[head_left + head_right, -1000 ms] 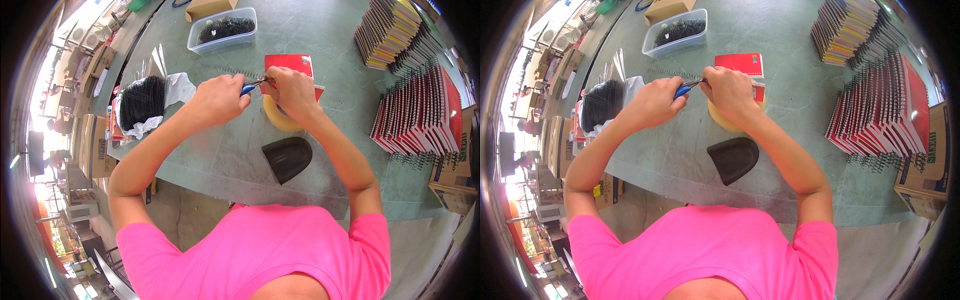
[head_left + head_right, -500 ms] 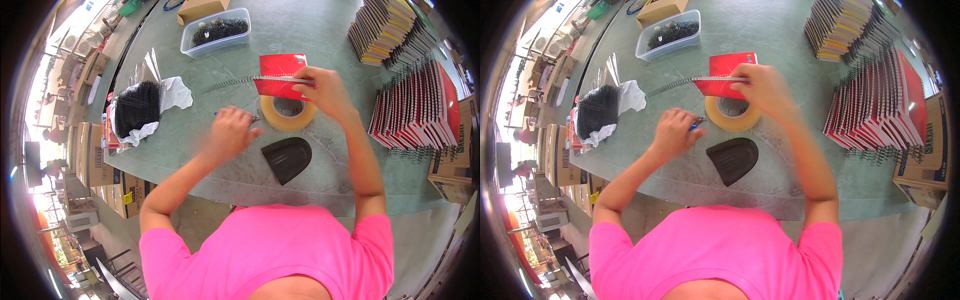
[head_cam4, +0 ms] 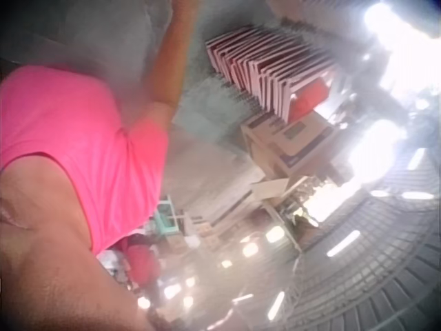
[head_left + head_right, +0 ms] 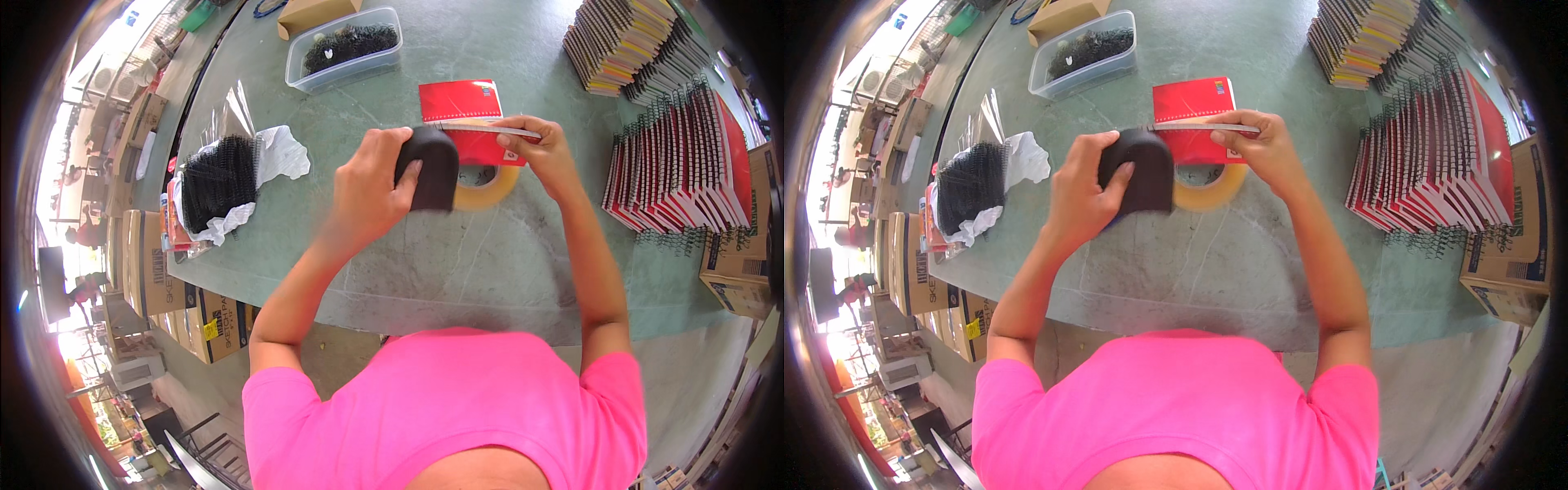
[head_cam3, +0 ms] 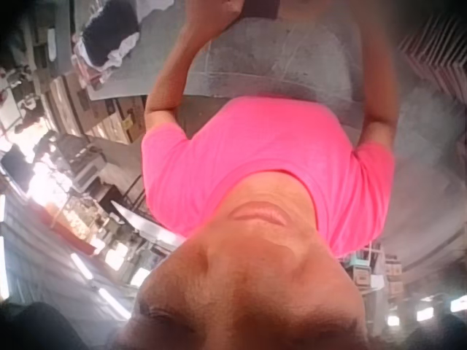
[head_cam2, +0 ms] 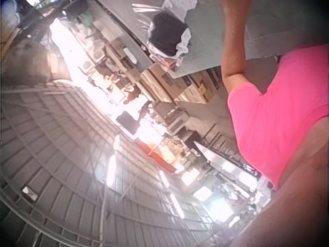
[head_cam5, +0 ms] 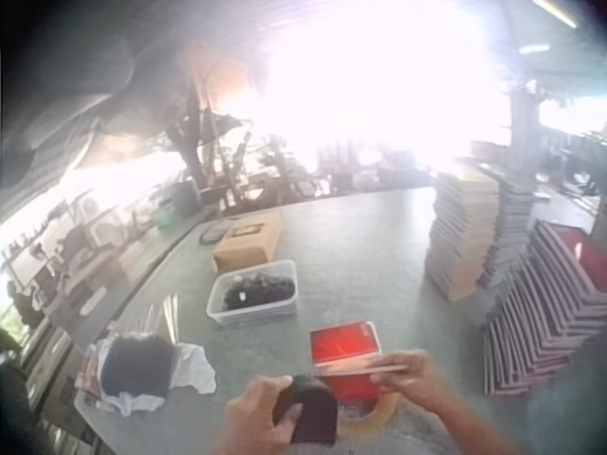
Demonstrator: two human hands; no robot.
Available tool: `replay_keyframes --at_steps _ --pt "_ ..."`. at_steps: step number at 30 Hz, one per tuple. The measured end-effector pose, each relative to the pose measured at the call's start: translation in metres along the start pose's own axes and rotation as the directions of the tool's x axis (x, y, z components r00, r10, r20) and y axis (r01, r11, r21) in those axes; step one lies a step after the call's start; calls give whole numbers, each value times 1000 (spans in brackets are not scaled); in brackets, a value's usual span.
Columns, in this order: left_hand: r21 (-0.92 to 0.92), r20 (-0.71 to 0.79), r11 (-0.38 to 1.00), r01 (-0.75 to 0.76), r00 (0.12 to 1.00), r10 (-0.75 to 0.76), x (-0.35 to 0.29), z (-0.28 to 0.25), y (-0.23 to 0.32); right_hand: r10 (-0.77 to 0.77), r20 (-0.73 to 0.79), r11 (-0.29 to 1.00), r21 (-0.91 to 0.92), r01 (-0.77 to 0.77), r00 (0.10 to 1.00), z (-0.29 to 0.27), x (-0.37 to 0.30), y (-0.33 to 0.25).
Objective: The person threads a metal spiral coil through the pre-punched holes of a notebook cover and pages, using a small piece of dark material to help rotate the coil, and then uses pliers to cut the excess coil from a stack of assembled notebooks.
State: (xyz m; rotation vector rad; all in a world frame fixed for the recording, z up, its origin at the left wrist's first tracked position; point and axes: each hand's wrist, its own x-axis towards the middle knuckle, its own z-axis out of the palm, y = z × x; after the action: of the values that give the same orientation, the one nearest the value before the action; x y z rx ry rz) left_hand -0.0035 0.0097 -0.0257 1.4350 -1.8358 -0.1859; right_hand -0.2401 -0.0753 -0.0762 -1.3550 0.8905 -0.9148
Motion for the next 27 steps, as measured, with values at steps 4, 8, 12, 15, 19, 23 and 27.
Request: replay_keyframes --at_steps 4,8,12,15,19,23,27 --pt "113 -243 992 -58 966 85 14 -13 5 6 -34 1000 -25 -7 999 1 -5 3" --pt "76 58 986 -147 988 143 -6 4 6 -35 -45 999 -34 33 998 3 -7 3" --pt "82 137 985 -155 980 142 -9 15 5 -45 -57 998 -35 43 997 8 -11 5" --pt "115 177 981 -156 975 135 -5 11 8 -96 -78 991 -98 88 992 9 -13 6" --pt "-4 -87 994 -105 991 105 15 -2 5 -96 -58 995 0 96 994 8 -14 12" --pt "53 428 970 -237 883 192 -4 17 8 -90 -19 995 -51 89 996 7 -15 6" --pt "39 24 990 -136 991 135 16 4 12 -89 -36 996 -31 88 995 11 -17 4"
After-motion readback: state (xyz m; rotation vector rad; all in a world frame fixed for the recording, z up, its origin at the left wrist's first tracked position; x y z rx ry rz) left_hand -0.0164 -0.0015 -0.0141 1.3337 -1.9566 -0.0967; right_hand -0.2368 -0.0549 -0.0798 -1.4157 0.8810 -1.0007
